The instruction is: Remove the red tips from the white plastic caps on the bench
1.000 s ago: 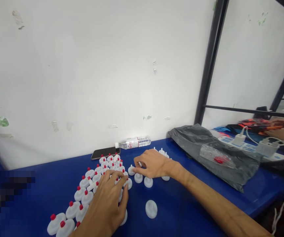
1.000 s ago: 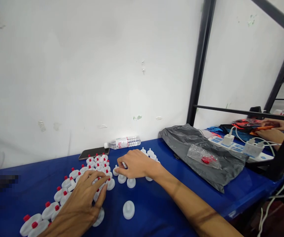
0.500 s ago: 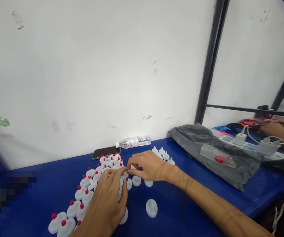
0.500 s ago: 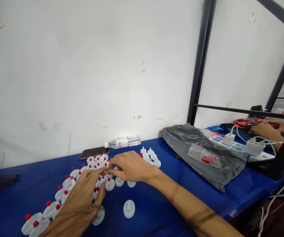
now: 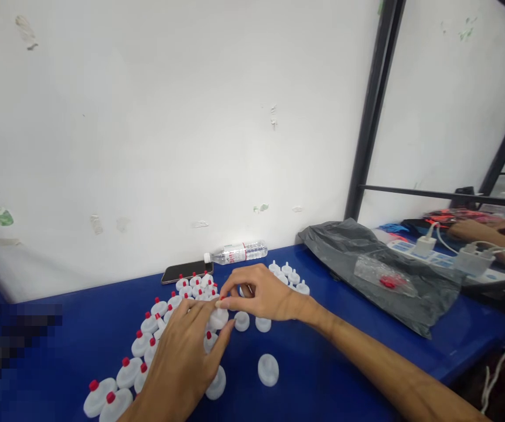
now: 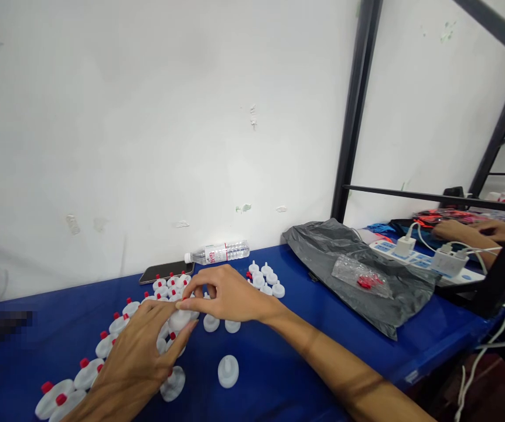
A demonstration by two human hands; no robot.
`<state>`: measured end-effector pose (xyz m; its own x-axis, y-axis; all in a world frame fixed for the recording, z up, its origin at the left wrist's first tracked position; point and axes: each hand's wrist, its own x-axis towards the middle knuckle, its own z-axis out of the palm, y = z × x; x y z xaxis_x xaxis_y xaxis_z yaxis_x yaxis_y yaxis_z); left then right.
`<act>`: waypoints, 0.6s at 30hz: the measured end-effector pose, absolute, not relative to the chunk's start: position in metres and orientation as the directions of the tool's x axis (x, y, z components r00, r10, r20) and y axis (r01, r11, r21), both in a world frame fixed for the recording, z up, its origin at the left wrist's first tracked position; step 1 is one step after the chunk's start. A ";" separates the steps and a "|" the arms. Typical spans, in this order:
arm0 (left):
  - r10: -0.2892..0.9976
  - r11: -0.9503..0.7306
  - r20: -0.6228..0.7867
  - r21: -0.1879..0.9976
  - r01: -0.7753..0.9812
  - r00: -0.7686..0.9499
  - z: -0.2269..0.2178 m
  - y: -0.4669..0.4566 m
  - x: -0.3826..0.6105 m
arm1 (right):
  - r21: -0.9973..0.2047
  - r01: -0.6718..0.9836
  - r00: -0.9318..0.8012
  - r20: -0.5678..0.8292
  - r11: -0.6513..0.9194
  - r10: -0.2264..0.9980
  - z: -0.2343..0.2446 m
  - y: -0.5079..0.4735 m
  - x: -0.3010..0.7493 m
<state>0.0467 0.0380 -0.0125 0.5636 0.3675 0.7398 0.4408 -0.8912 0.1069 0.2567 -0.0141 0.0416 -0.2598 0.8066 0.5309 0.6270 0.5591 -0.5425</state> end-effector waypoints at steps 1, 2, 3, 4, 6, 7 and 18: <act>0.363 -0.894 0.744 0.108 0.435 0.561 -0.012 0.039 0.046 | -0.526 0.637 -0.269 0.534 0.564 0.802 0.043 -0.017 0.255; 0.364 -0.893 0.749 0.110 0.437 0.554 -0.012 0.040 0.046 | -0.481 0.668 -0.290 0.535 0.568 0.794 0.045 -0.019 0.254; 0.363 -0.891 0.754 0.109 0.441 0.548 -0.012 0.042 0.046 | -0.418 0.710 -0.318 0.528 0.567 0.787 0.045 -0.022 0.252; 0.359 -0.891 0.755 0.101 0.444 0.549 -0.013 0.043 0.046 | -0.350 0.751 -0.345 0.515 0.560 0.785 0.045 -0.024 0.251; 0.343 -0.897 0.745 0.081 0.434 0.571 -0.015 0.046 0.045 | -0.251 0.802 -0.393 0.462 0.542 0.795 0.043 -0.026 0.248; 0.332 -0.904 0.739 0.073 0.421 0.586 -0.016 0.046 0.046 | -0.238 0.807 -0.411 0.431 0.540 0.804 0.042 -0.026 0.247; 0.457 -0.885 0.686 0.285 0.368 0.567 0.013 0.025 0.046 | -0.594 0.517 -0.498 0.377 0.617 0.781 0.048 -0.012 0.263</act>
<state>0.0461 0.0248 0.0128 0.5666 0.4568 0.6858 0.3682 -0.8849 0.2852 0.2628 -0.0120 0.0483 -0.4984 0.7806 0.3772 0.5167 0.6168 -0.5938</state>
